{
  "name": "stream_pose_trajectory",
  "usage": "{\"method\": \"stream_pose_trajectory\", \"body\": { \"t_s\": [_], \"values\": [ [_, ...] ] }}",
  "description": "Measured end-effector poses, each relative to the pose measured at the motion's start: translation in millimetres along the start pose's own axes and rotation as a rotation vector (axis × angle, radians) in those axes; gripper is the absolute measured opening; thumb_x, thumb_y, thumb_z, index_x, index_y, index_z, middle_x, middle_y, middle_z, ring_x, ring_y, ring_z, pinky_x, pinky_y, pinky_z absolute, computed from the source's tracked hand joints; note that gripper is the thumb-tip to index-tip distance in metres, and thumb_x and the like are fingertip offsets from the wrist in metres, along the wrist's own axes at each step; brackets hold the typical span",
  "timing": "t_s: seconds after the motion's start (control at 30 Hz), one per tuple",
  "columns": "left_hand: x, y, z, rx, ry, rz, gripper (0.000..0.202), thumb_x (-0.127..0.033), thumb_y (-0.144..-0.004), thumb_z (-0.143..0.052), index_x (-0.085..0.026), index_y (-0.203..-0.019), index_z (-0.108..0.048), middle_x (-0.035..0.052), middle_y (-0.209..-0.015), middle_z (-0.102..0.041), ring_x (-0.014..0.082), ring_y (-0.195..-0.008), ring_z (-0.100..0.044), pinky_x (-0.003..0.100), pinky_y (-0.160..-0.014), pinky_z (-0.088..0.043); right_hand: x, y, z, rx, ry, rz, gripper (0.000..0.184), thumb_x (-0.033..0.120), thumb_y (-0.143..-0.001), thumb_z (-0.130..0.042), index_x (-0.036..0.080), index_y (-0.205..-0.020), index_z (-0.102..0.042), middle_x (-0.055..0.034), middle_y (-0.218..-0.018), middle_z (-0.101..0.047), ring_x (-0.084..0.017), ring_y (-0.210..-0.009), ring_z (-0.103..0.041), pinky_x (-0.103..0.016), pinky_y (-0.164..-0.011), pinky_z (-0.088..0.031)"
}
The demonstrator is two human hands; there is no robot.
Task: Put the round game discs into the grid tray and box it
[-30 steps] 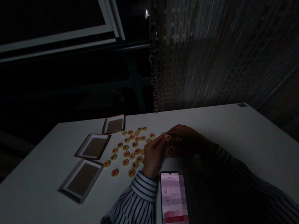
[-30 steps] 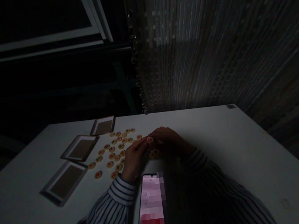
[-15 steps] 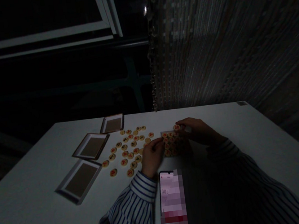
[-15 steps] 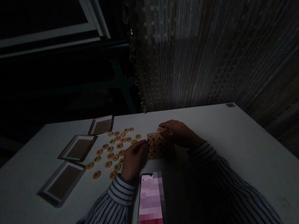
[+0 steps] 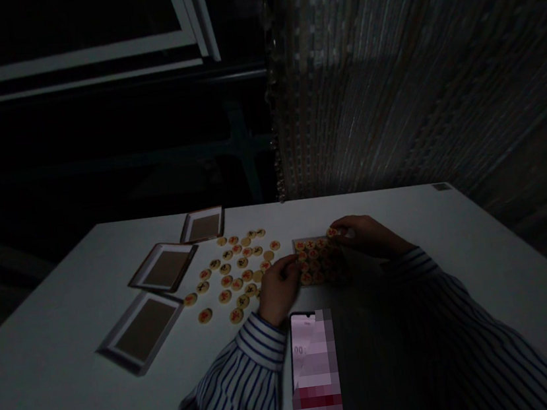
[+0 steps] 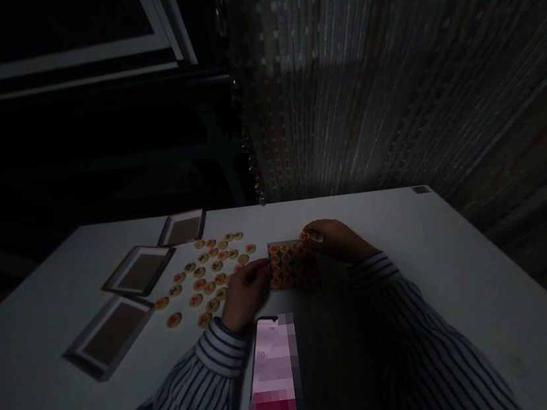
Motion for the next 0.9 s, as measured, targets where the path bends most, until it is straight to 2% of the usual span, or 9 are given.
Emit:
{"method": "stream_pose_trajectory", "body": {
  "t_s": [0.23, 0.9],
  "values": [
    [2, -1, -1.1, 0.017, 0.02, 0.007, 0.029, -0.026, -0.078, -0.052, -0.015, -0.101, -0.065, 0.0089, -0.098, -0.068, 0.019, -0.09, -0.062, 0.032, -0.082, -0.047, -12, 0, -10, 0.041, 0.028, -0.022, 0.027, 0.033, -0.078, -0.054, 0.015, -0.095, -0.064, -0.0081, -0.088, -0.064, -0.017, -0.075, -0.059, -0.026, -0.067, -0.044],
    [3, 0, 0.4, -0.021, 0.042, -0.004, 0.025, -0.024, -0.077, -0.052, -0.014, -0.096, -0.066, 0.0081, -0.095, -0.068, 0.0181, -0.089, -0.062, 0.03, -0.081, -0.048, -19, -1, -19, 0.123, 0.047, -0.036, 0.03, 0.034, -0.079, -0.051, 0.015, -0.098, -0.064, -0.0097, -0.091, -0.063, -0.018, -0.077, -0.058, -0.027, -0.068, -0.043]
  ]
}}
Point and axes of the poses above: each hand's wrist, its own y-axis away from the middle knuckle, its own z-axis out of the back of the hand, x = y × z, the point moved 3 cm from there along -y, towards the middle knuckle
